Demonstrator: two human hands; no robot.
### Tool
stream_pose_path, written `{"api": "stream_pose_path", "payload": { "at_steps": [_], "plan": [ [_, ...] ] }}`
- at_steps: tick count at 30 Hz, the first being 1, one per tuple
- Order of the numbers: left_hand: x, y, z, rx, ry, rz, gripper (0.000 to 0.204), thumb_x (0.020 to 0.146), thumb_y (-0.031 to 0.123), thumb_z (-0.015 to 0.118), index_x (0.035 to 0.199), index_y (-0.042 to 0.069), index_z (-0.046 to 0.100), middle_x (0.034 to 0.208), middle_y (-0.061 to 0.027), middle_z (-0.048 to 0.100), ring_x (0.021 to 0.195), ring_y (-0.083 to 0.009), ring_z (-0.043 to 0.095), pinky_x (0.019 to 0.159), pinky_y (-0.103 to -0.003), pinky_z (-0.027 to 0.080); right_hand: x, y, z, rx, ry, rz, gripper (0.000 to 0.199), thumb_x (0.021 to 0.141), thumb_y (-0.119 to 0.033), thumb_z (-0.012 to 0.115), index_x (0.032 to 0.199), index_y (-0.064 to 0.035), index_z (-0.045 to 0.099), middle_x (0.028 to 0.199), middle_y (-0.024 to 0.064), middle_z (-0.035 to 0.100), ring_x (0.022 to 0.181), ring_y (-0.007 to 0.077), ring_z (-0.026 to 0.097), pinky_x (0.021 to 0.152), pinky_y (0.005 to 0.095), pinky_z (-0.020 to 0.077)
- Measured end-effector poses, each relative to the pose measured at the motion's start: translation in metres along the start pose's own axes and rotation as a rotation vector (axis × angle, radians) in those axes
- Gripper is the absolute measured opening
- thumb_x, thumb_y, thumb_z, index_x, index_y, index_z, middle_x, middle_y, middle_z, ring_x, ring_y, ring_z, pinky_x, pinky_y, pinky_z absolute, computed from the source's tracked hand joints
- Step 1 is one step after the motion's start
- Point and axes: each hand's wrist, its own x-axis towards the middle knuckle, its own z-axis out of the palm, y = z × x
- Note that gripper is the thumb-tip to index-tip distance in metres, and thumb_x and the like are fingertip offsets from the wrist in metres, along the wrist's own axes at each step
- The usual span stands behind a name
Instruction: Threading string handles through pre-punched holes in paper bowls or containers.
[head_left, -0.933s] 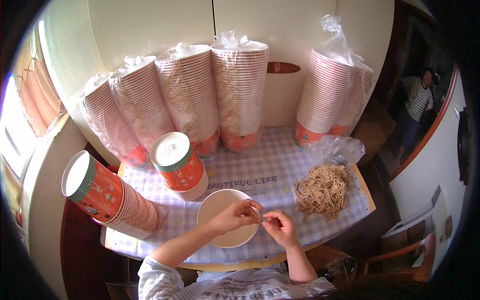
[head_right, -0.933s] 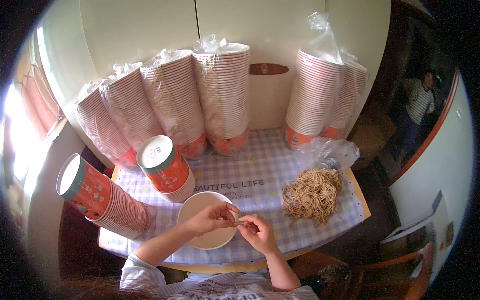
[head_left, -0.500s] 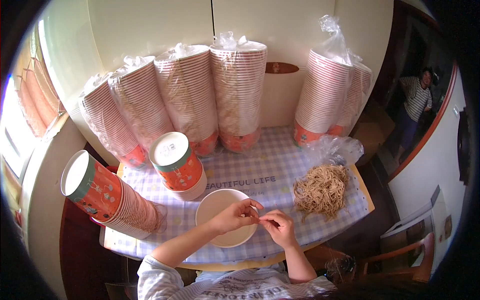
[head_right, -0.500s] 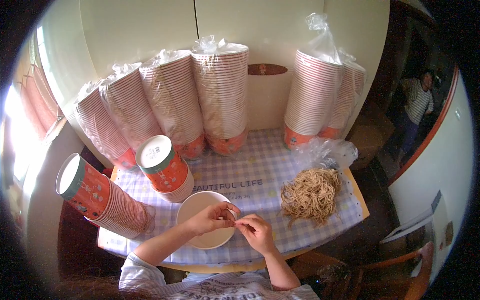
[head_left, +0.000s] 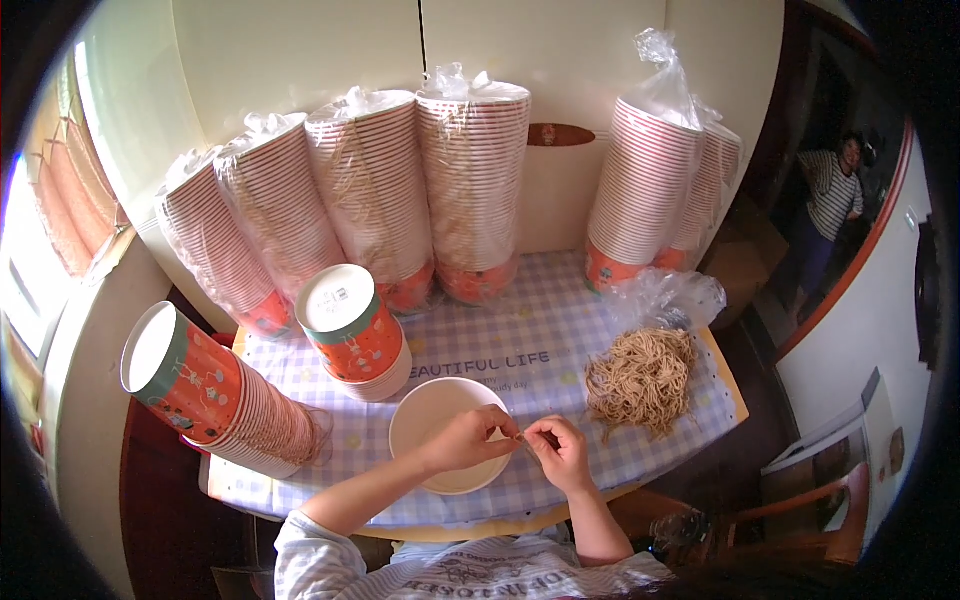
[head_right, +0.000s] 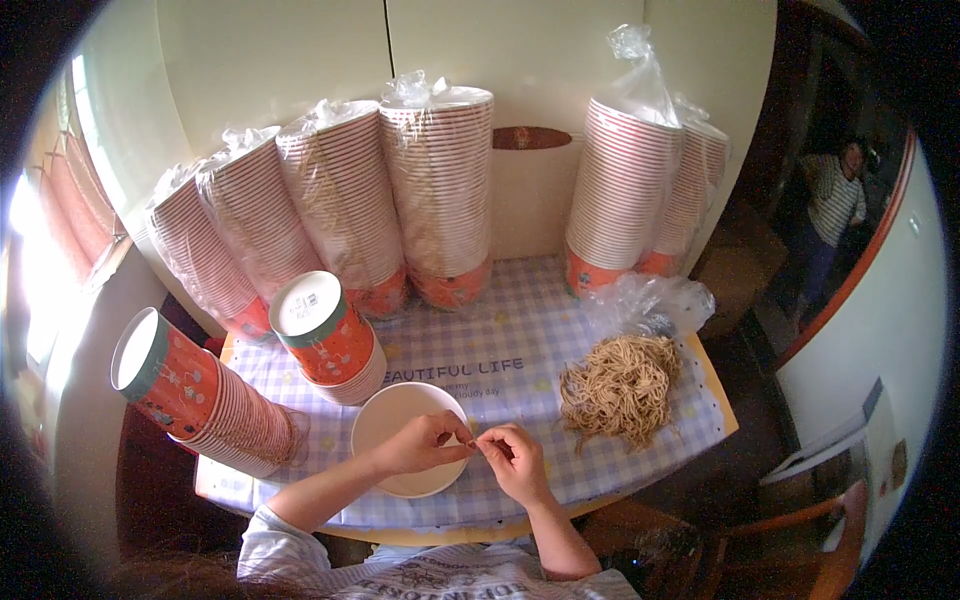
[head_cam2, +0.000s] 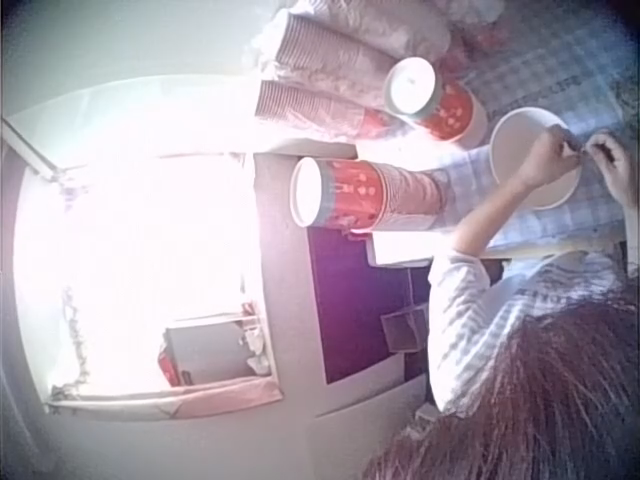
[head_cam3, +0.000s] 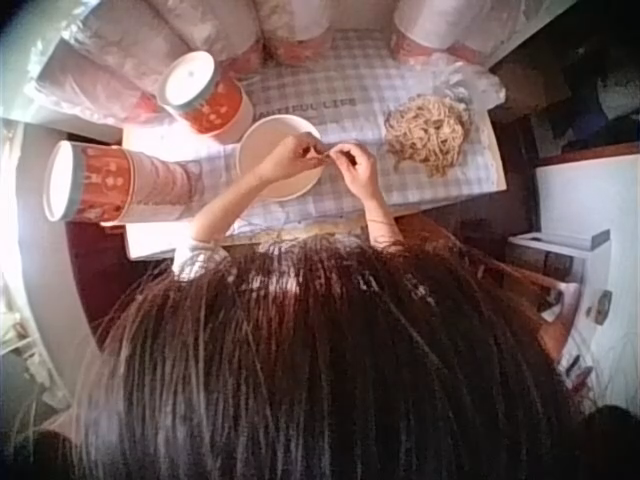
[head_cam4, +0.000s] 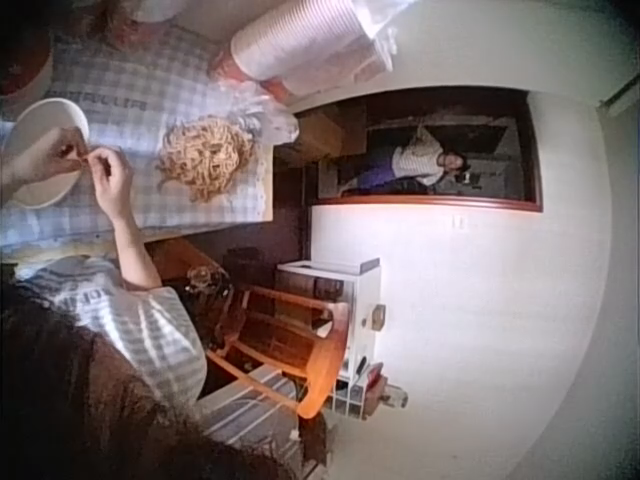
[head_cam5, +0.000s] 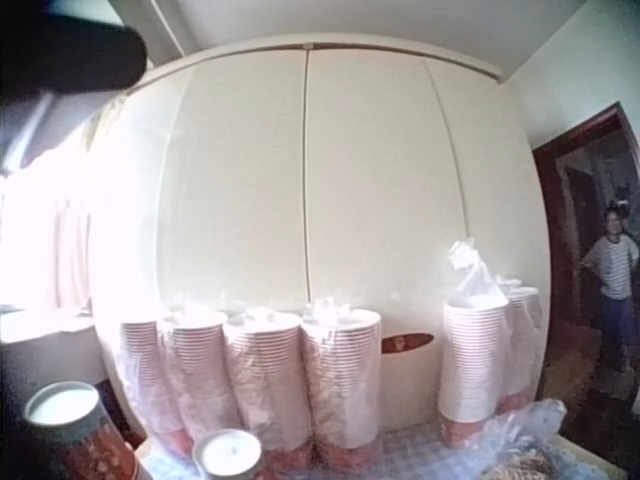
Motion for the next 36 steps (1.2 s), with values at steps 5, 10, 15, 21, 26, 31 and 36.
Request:
{"api": "stream_pose_path", "payload": {
  "at_steps": [5, 10, 15, 21, 26, 31, 36],
  "plan": [
    [0.001, 0.0, -0.002, -0.001, -0.045, -0.04, 0.014, 0.077, 0.014, 0.061, 0.086, 0.003, 0.061, 0.077, -0.0012, 0.059, 0.064, -0.0071, 0.048, 0.056, -0.022, 0.04, -0.008, 0.009, 0.0, 0.123, -0.018, 0.201, 0.007, 0.08, -0.006, 0.058, 0.083, 0.0, 0.057, 0.072, 0.0018, 0.057, 0.063, 0.0061, 0.051, 0.056, 0.0207, 0.0416],
    [0.0, 0.001, -0.002, -0.327, 0.015, -0.068, 0.014, 0.081, 0.014, 0.057, 0.085, 0.0, 0.058, 0.077, -0.0023, 0.059, 0.072, -0.0078, 0.053, 0.065, -0.023, 0.044, -0.014, 0.021, 0.003, 0.121, -0.043, 0.261, 0.011, 0.081, -0.008, 0.059, 0.086, 0.0008, 0.057, 0.071, 0.0006, 0.057, 0.063, 0.0052, 0.049, 0.056, 0.0203, 0.041],
    [0.0, -0.002, -0.004, -0.335, 0.015, -0.104, 0.013, 0.082, 0.013, 0.056, 0.087, 0.001, 0.056, 0.076, -0.0016, 0.058, 0.072, -0.0082, 0.053, 0.066, -0.023, 0.044, -0.013, 0.02, 0.003, 0.152, -0.091, 0.295, 0.012, 0.082, -0.01, 0.058, 0.087, 0.0005, 0.057, 0.073, 0.0013, 0.058, 0.064, 0.0053, 0.049, 0.057, 0.0204, 0.0412],
    [-0.001, -0.002, -0.004, -0.225, -0.025, -0.089, 0.016, 0.081, 0.016, 0.056, 0.086, 0.001, 0.056, 0.073, -0.0027, 0.058, 0.068, -0.0085, 0.052, 0.062, -0.024, 0.043, -0.015, 0.017, 0.001, 0.212, -0.065, 0.297, 0.011, 0.083, -0.011, 0.058, 0.087, -0.0006, 0.057, 0.075, 0.001, 0.058, 0.068, 0.0059, 0.051, 0.06, 0.0204, 0.0419],
    [-0.001, 0.001, -0.003, -0.105, -0.128, -0.151, 0.013, 0.082, 0.012, 0.054, 0.088, 0.0, 0.056, 0.073, -0.0035, 0.058, 0.068, -0.0102, 0.054, 0.063, -0.025, 0.044, -0.014, 0.013, 0.0, 0.22, -0.071, 0.278, 0.01, 0.083, -0.01, 0.057, 0.087, -0.0007, 0.056, 0.076, 0.0007, 0.058, 0.068, 0.0063, 0.051, 0.061, 0.0201, 0.0423],
    [-0.001, 0.008, 0.0, 0.065, -0.011, -0.072, 0.014, 0.079, 0.013, 0.058, 0.082, 0.0, 0.059, 0.068, -0.0049, 0.058, 0.061, -0.0093, 0.052, 0.057, -0.025, 0.043, -0.015, 0.014, 0.0, 0.183, -0.064, 0.269, 0.007, 0.082, -0.003, 0.055, 0.087, 0.0009, 0.056, 0.077, 0.0019, 0.059, 0.07, 0.0063, 0.054, 0.063, 0.0198, 0.0436],
    [-0.001, 0.005, 0.003, 0.041, 0.037, -0.054, 0.014, 0.078, 0.013, 0.06, 0.084, 0.001, 0.061, 0.065, -0.0025, 0.056, 0.058, -0.0067, 0.048, 0.054, -0.024, 0.041, -0.014, 0.013, 0.0, 0.192, -0.07, 0.274, 0.008, 0.081, -0.001, 0.054, 0.088, 0.0016, 0.056, 0.077, 0.0022, 0.059, 0.071, 0.0057, 0.054, 0.063, 0.0193, 0.0438]
  ]
}}
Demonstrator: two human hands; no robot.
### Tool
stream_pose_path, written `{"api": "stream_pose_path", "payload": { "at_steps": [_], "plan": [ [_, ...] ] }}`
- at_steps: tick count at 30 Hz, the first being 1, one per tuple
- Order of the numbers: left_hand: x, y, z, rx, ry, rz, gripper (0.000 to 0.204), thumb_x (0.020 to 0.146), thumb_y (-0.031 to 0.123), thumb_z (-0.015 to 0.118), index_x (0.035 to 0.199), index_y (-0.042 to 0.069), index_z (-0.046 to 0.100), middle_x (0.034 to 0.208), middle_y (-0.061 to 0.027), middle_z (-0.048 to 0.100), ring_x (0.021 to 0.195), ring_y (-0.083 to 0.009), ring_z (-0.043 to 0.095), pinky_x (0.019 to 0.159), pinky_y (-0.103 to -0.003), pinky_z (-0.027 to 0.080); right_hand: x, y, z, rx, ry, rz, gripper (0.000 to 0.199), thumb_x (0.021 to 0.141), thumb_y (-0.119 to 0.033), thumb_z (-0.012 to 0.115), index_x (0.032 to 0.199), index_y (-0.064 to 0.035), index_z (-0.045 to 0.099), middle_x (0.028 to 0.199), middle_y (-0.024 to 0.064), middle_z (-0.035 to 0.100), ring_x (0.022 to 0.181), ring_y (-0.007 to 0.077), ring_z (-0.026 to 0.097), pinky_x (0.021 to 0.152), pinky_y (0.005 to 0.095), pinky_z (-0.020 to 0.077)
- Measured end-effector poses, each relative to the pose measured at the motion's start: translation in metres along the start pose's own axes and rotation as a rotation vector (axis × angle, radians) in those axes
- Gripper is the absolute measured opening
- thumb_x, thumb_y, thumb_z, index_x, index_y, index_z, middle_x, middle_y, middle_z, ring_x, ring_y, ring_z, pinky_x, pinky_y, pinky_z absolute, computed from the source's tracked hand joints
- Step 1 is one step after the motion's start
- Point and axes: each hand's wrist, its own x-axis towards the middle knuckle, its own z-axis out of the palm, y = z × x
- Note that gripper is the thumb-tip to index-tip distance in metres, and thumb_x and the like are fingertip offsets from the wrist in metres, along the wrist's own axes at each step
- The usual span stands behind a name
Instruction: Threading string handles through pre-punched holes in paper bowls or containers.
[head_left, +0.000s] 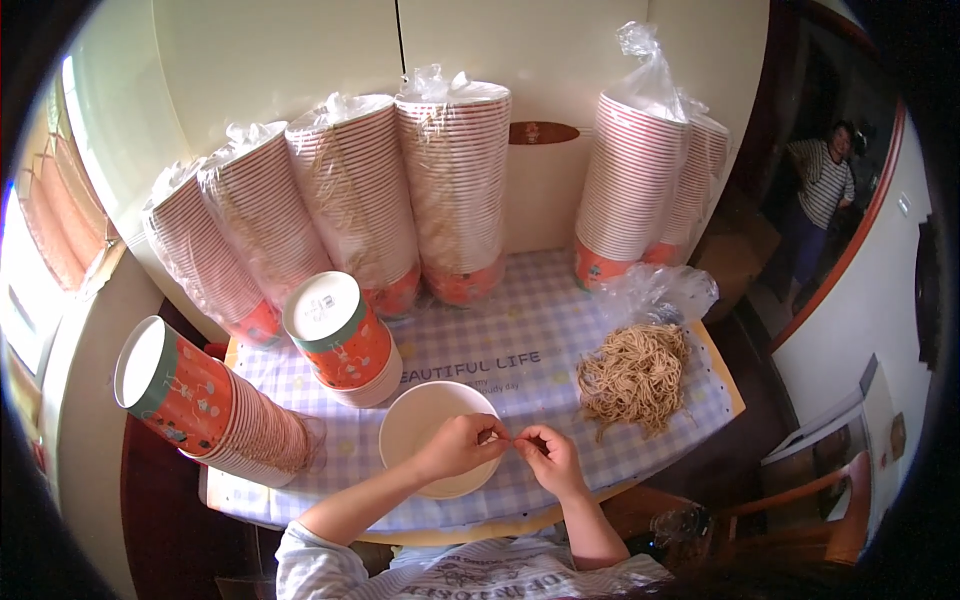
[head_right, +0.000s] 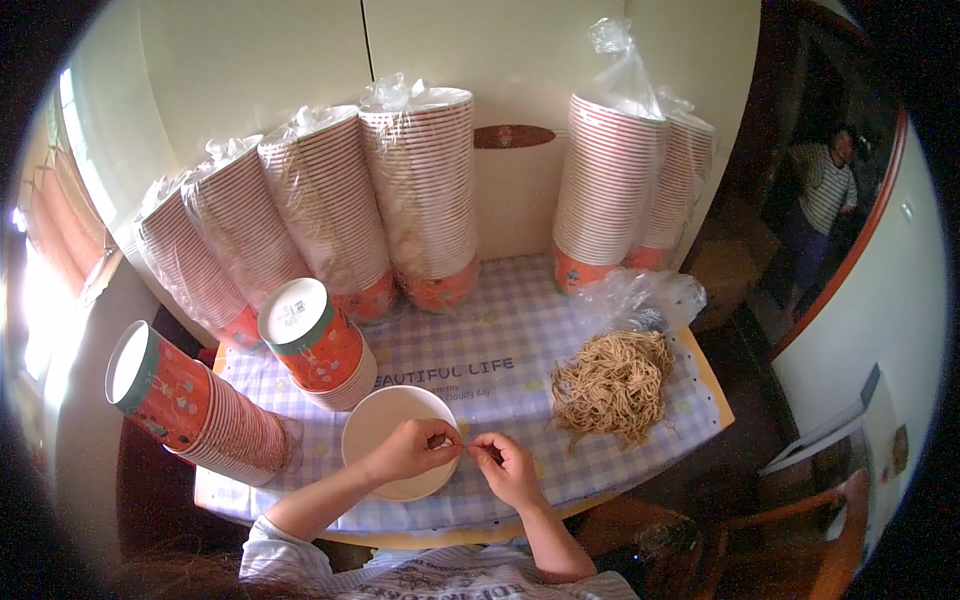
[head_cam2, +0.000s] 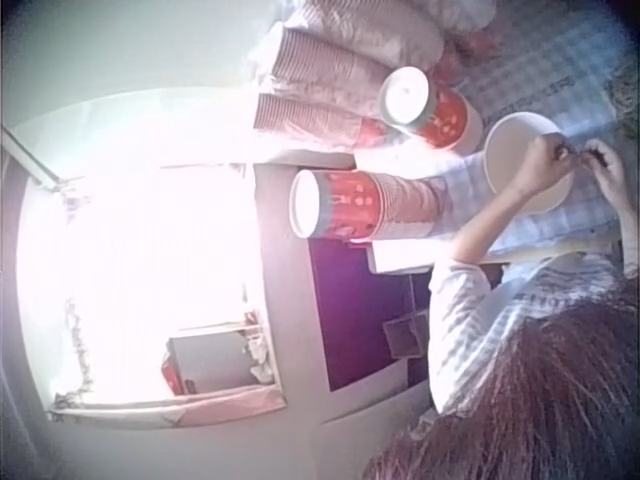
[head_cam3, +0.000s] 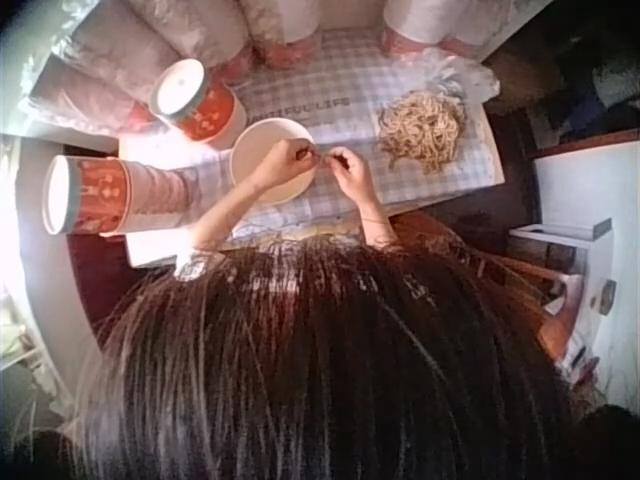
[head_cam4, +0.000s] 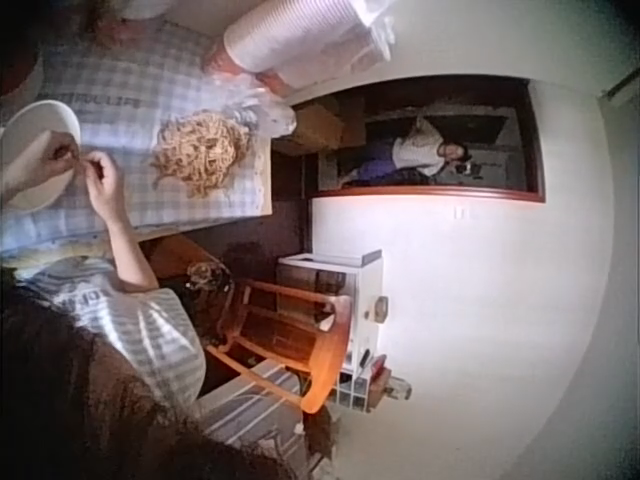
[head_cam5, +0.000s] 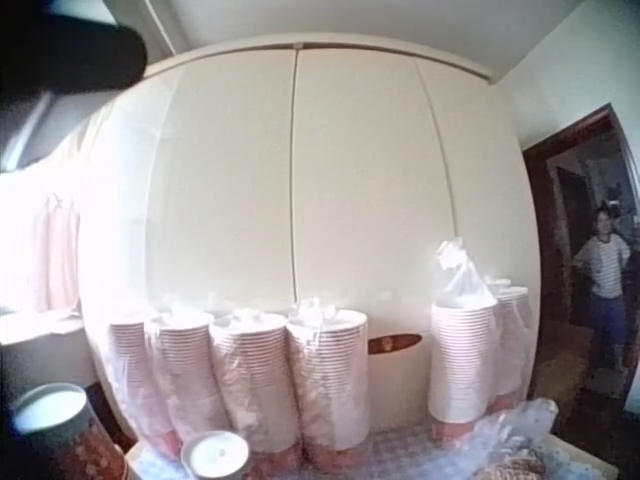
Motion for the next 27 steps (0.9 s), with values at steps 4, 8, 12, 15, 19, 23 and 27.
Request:
{"api": "stream_pose_path", "payload": {
  "at_steps": [4, 8, 12, 15, 19, 23, 27],
  "plan": [
    [0.001, -0.005, 0.005, -0.058, 0.093, 0.009, 0.015, 0.074, 0.015, 0.061, 0.084, 0.003, 0.063, 0.06, -0.0062, 0.055, 0.052, -0.0118, 0.048, 0.05, -0.027, 0.041, 0.0, 0.0, 0.001, 0.001, 0.001, 0.016, 0.008, 0.081, -0.002, 0.055, 0.088, 0.0017, 0.055, 0.077, 0.0022, 0.059, 0.07, 0.0053, 0.053, 0.062, 0.0193, 0.0435],
    [0.0, 0.002, 0.004, -0.029, 0.113, 0.011, 0.015, 0.074, 0.014, 0.061, 0.084, 0.003, 0.063, 0.06, -0.0062, 0.055, 0.052, -0.0116, 0.049, 0.05, -0.027, 0.041, -0.001, 0.005, 0.0, -0.039, 0.014, 0.02, 0.008, 0.082, -0.004, 0.055, 0.088, 0.0017, 0.055, 0.076, 0.0017, 0.059, 0.07, 0.0052, 0.053, 0.062, 0.0195, 0.0432],
    [0.001, -0.001, 0.003, -0.018, 0.145, 0.033, 0.014, 0.074, 0.013, 0.06, 0.084, 0.003, 0.063, 0.061, -0.0071, 0.055, 0.052, -0.0124, 0.049, 0.05, -0.027, 0.041, -0.001, 0.006, 0.002, 0.015, 0.013, 0.041, 0.009, 0.082, -0.005, 0.056, 0.087, 0.0017, 0.055, 0.075, 0.002, 0.06, 0.069, 0.0058, 0.053, 0.061, 0.0202, 0.0433],
    [0.0, -0.002, 0.003, -0.01, 0.164, 0.039, 0.014, 0.075, 0.013, 0.06, 0.084, 0.003, 0.063, 0.062, -0.0082, 0.056, 0.052, -0.0138, 0.051, 0.051, -0.028, 0.042, -0.001, 0.006, 0.002, 0.005, -0.001, 0.038, 0.009, 0.082, -0.006, 0.056, 0.087, 0.0018, 0.055, 0.074, 0.0028, 0.06, 0.069, 0.0063, 0.054, 0.061, 0.0208, 0.0438],
    [0.0, 0.001, 0.003, -0.002, 0.173, 0.04, 0.014, 0.075, 0.013, 0.06, 0.084, 0.002, 0.062, 0.064, -0.0106, 0.058, 0.056, -0.0176, 0.055, 0.053, -0.03, 0.044, -0.002, 0.006, 0.003, -0.017, -0.013, 0.049, 0.009, 0.082, -0.005, 0.055, 0.087, 0.0019, 0.055, 0.074, 0.004, 0.061, 0.069, 0.0071, 0.055, 0.061, 0.022, 0.0445],
    [0.0, 0.004, 0.002, 0.027, 0.16, 0.019, 0.014, 0.076, 0.013, 0.06, 0.084, 0.002, 0.061, 0.069, -0.0123, 0.06, 0.059, -0.0214, 0.058, 0.055, -0.031, 0.045, -0.002, 0.012, 0.002, -0.02, -0.034, 0.047, 0.009, 0.082, -0.006, 0.055, 0.087, 0.0015, 0.055, 0.074, 0.0044, 0.06, 0.069, 0.0079, 0.055, 0.061, 0.0225, 0.0442],
    [0.0, -0.002, 0.004, 0.038, 0.198, 0.127, 0.012, 0.077, 0.009, 0.059, 0.085, 0.001, 0.06, 0.068, -0.0074, 0.059, 0.057, -0.0126, 0.054, 0.053, -0.027, 0.043, -0.002, 0.009, 0.001, -0.058, -0.084, 0.05, 0.008, 0.082, -0.007, 0.055, 0.085, 0.0006, 0.055, 0.074, 0.0044, 0.06, 0.067, 0.0087, 0.054, 0.06, 0.0229, 0.0436]
  ]
}}
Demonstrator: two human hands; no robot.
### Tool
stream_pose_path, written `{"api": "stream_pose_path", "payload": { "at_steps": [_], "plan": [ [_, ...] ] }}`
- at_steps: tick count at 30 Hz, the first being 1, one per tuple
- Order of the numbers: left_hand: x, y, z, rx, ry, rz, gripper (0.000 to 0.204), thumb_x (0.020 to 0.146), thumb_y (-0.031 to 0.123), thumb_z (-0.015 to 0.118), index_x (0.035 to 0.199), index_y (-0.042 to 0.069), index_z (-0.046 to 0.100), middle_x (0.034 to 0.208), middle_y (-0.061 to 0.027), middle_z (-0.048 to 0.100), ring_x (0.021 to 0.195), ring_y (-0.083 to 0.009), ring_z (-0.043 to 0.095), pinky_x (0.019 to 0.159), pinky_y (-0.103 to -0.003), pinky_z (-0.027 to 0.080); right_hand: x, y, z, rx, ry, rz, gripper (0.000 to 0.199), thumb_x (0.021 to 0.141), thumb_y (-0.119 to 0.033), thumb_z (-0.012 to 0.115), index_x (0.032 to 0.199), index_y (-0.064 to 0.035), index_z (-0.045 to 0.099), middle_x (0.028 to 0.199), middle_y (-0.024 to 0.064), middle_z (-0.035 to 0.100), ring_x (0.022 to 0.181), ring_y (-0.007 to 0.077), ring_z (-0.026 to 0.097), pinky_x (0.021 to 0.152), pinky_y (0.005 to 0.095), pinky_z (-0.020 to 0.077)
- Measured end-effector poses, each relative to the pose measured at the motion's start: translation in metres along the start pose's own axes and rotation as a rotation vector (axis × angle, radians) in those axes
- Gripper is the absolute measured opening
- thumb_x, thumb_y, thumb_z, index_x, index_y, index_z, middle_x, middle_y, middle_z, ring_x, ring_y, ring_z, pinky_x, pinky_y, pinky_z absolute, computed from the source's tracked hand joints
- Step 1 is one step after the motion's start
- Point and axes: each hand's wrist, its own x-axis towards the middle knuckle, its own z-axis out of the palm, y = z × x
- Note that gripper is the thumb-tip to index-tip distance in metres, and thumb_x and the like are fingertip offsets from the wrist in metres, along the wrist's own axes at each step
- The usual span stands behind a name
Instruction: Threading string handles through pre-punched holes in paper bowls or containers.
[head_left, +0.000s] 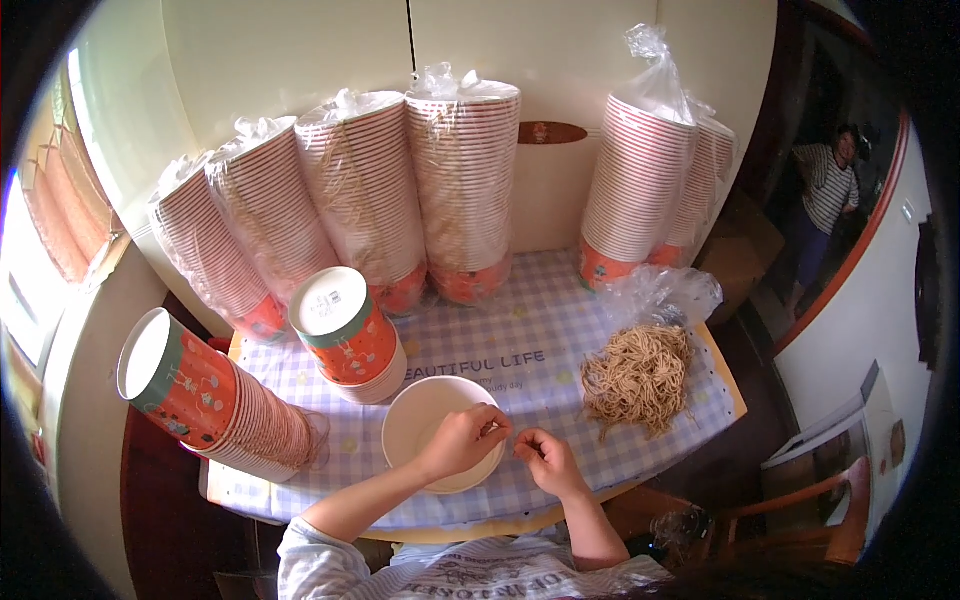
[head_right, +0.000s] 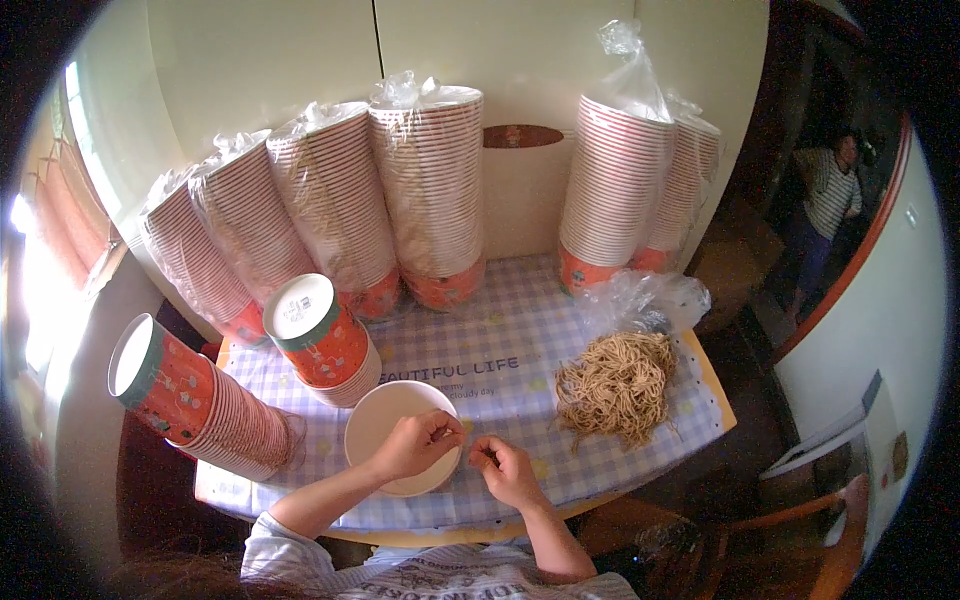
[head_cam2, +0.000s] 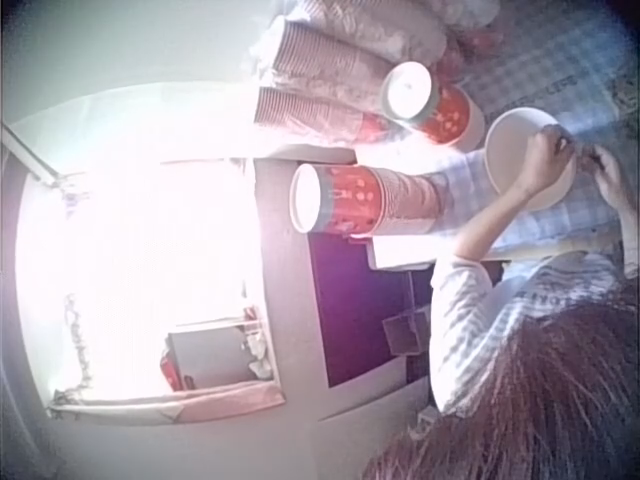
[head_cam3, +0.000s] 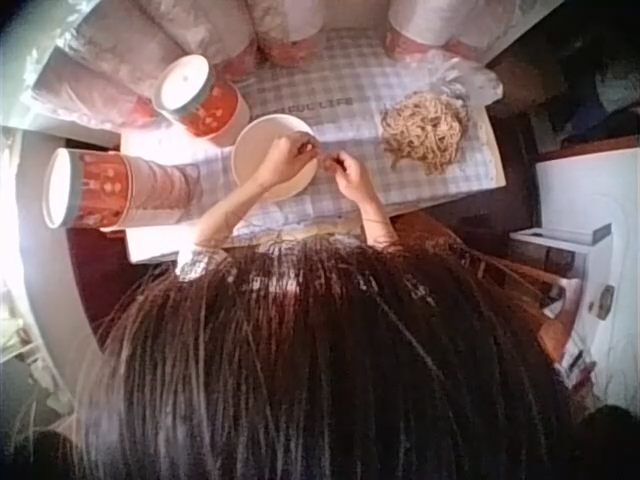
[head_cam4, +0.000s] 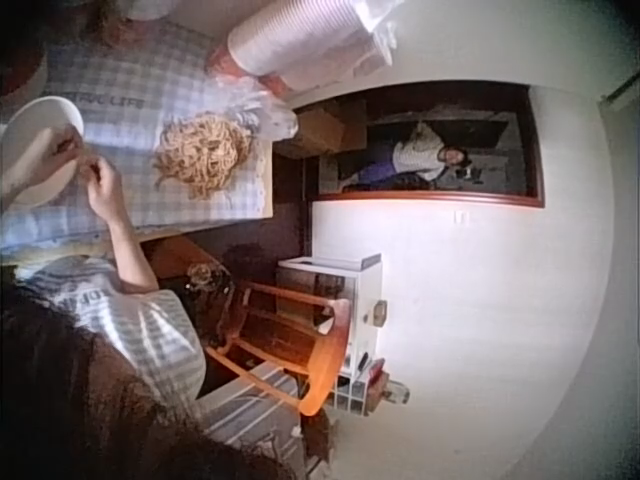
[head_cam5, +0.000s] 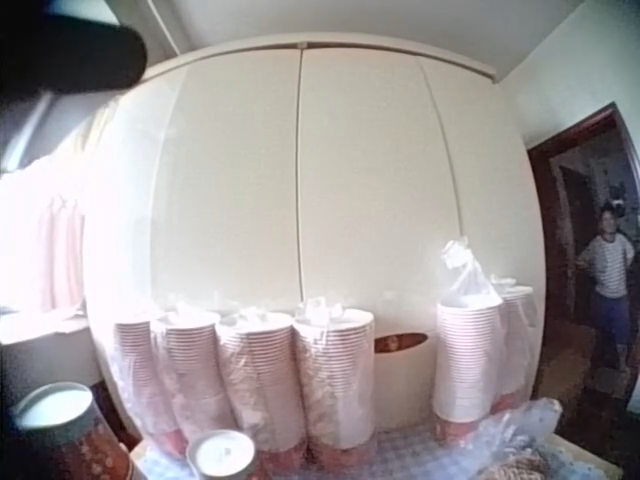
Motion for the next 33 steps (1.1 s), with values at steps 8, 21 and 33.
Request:
{"api": "stream_pose_path", "payload": {
  "at_steps": [8, 21, 33],
  "plan": [
    [0.0, 0.002, -0.001, 0.078, 0.018, 0.045, 0.01, 0.074, 0.008, 0.06, 0.082, 0.002, 0.06, 0.068, -0.0102, 0.058, 0.057, -0.0181, 0.056, 0.053, -0.029, 0.044, -0.001, -0.007, -0.002, -0.057, -0.059, -0.017, 0.007, 0.083, -0.005, 0.053, 0.085, 0.0013, 0.053, 0.074, 0.0029, 0.056, 0.069, 0.008, 0.051, 0.062, 0.0217, 0.043],
    [-0.038, 0.029, -0.002, 0.725, -0.053, 0.276, 0.032, 0.068, 0.031, 0.065, 0.086, 0.006, 0.057, 0.09, -0.0073, 0.054, 0.088, -0.0217, 0.053, 0.068, -0.035, 0.044, -0.017, 0.027, -0.019, 0.152, -0.026, 0.181, 0.01, 0.083, -0.011, 0.056, 0.088, -0.0026, 0.053, 0.082, -0.0002, 0.055, 0.073, 0.0063, 0.049, 0.067, 0.0196, 0.0403],
    [-0.056, -0.034, -0.038, 0.922, 0.316, 0.288, 0.02, 0.064, 0.014, 0.057, 0.085, 0.011, 0.058, 0.095, -0.0059, 0.053, 0.095, -0.0238, 0.049, 0.081, -0.04, 0.036, -0.043, 0.05, 0.003, 0.297, -0.236, 0.478, 0.021, 0.086, -0.016, 0.054, 0.098, -0.0005, 0.059, 0.08, 0.0013, 0.06, 0.066, 0.0064, 0.05, 0.06, 0.02, 0.0425]
  ]
}}
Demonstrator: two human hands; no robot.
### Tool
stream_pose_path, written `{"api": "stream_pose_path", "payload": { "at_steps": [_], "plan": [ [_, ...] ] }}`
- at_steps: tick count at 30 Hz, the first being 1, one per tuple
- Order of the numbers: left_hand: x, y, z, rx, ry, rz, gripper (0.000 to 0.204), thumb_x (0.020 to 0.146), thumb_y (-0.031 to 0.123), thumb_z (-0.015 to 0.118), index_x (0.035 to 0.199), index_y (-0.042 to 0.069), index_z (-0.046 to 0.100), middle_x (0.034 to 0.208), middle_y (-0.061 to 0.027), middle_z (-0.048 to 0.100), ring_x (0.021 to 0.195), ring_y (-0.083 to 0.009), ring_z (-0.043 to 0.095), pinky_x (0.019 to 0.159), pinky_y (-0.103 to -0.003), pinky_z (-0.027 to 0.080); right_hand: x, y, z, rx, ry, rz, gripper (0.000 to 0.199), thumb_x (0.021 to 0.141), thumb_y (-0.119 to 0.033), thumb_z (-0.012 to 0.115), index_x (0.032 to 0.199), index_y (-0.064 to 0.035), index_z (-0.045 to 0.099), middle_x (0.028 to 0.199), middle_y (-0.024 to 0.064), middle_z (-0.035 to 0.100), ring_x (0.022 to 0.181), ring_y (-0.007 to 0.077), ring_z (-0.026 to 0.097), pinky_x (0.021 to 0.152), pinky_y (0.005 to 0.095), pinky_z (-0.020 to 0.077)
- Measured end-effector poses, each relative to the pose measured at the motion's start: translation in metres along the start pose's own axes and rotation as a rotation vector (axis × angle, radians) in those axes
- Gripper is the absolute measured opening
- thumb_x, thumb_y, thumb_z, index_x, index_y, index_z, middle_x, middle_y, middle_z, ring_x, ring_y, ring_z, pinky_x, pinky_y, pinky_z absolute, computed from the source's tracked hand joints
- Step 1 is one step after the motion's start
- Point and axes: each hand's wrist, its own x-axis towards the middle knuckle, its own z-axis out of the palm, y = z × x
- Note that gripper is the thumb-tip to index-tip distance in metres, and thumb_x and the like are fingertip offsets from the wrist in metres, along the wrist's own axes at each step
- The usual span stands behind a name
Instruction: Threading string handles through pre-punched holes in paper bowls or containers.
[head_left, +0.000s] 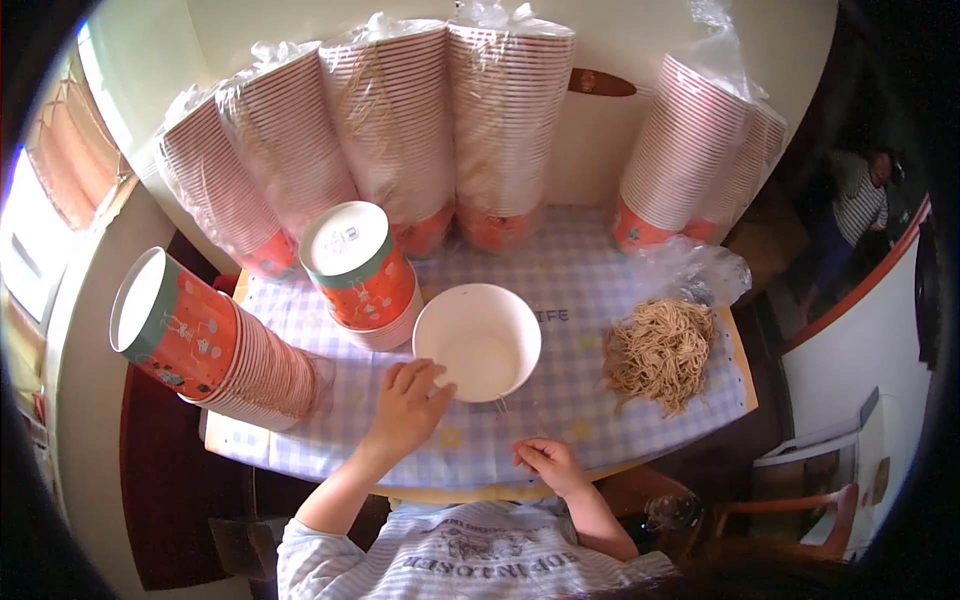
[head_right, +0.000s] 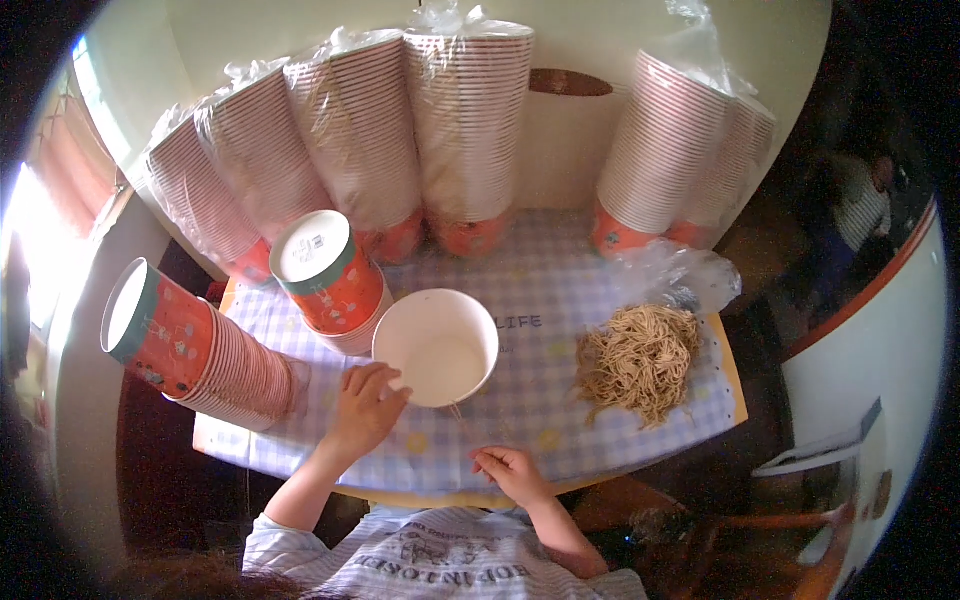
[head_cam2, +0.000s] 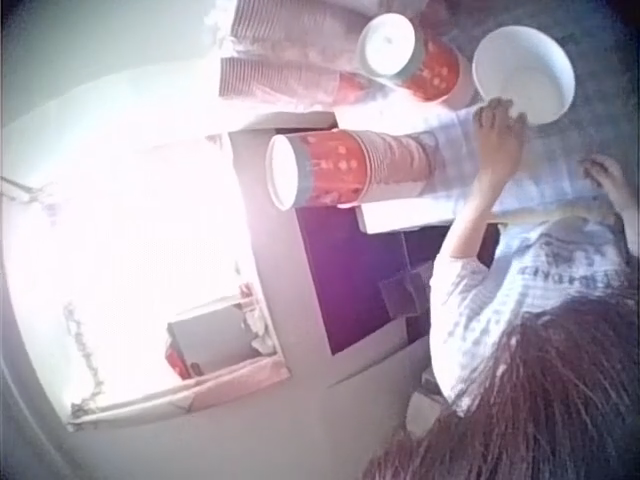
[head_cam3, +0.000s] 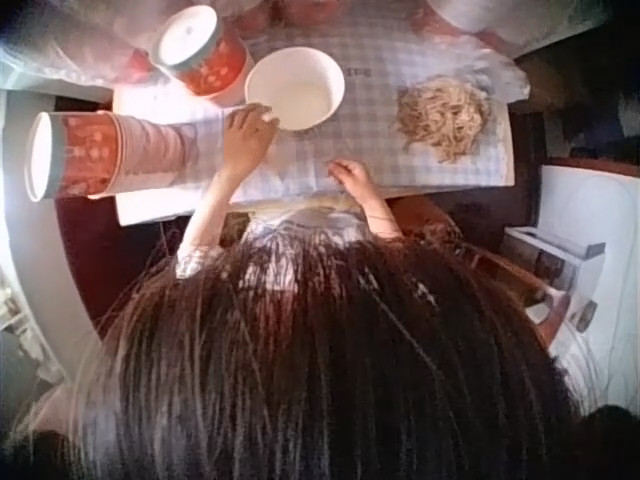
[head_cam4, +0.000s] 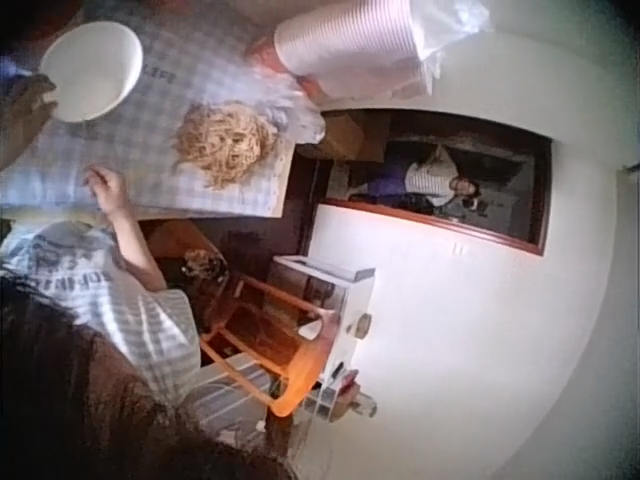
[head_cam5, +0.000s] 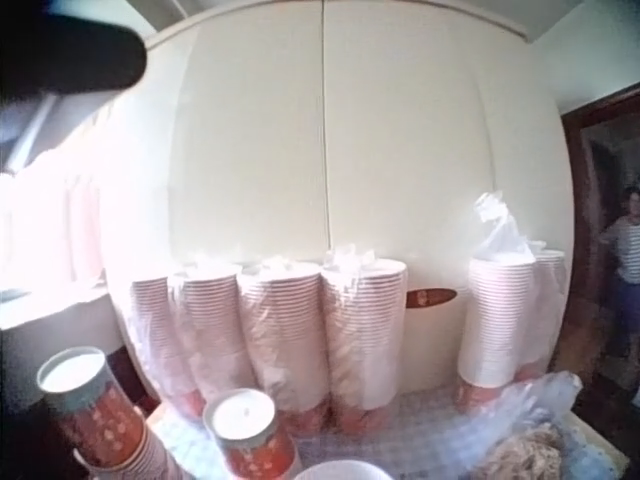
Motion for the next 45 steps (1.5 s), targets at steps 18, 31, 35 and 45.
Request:
{"api": "stream_pose_path", "payload": {
  "at_steps": [18, 31, 35, 45],
  "plan": [
    [-0.085, 0.084, 0.052, -1.58, -0.219, -1.035, 0.015, 0.085, 0.015, 0.055, 0.088, 0.001, 0.059, 0.087, -0.0006, 0.059, 0.079, -0.0077, 0.051, 0.071, -0.021, 0.04, 0.007, -0.008, 0.016, -0.254, -0.065, -0.181, 0.014, 0.079, -0.007, 0.06, 0.092, -0.0005, 0.062, 0.091, 0.0044, 0.063, 0.085, 0.0097, 0.057, 0.07, 0.0223, 0.0439],
    [-0.083, 0.086, 0.049, -1.886, -0.159, -1.076, 0.012, 0.085, 0.011, 0.054, 0.087, 0.0, 0.058, 0.09, -0.0047, 0.058, 0.087, -0.0118, 0.052, 0.083, -0.026, 0.039, 0.027, -0.014, 0.034, 0.363, -0.119, 0.121, 0.012, 0.081, -0.01, 0.055, 0.089, -0.0007, 0.059, 0.08, 0.0027, 0.058, 0.074, 0.0109, 0.055, 0.066, 0.0228, 0.0439],
    [-0.084, 0.085, 0.051, -1.869, -0.166, -1.067, 0.011, 0.085, 0.011, 0.054, 0.086, 0.001, 0.058, 0.088, -0.0029, 0.058, 0.086, -0.01, 0.052, 0.081, -0.024, 0.04, 0.03, -0.01, 0.036, 0.448, -0.122, 0.145, 0.012, 0.081, -0.012, 0.056, 0.087, -0.0016, 0.058, 0.079, 0.0029, 0.058, 0.071, 0.0119, 0.056, 0.063, 0.0236, 0.0445],
    [-0.084, 0.087, 0.049, -1.791, -0.211, -1.018, 0.01, 0.085, 0.01, 0.053, 0.086, 0.001, 0.059, 0.083, 0.0009, 0.056, 0.081, -0.0067, 0.049, 0.076, -0.022, 0.039, 0.045, -0.011, 0.038, 0.671, -0.162, 0.172, 0.011, 0.081, -0.014, 0.057, 0.084, -0.0046, 0.059, 0.079, 0.0037, 0.059, 0.067, 0.0125, 0.055, 0.059, 0.0248, 0.0441]
  ]
}}
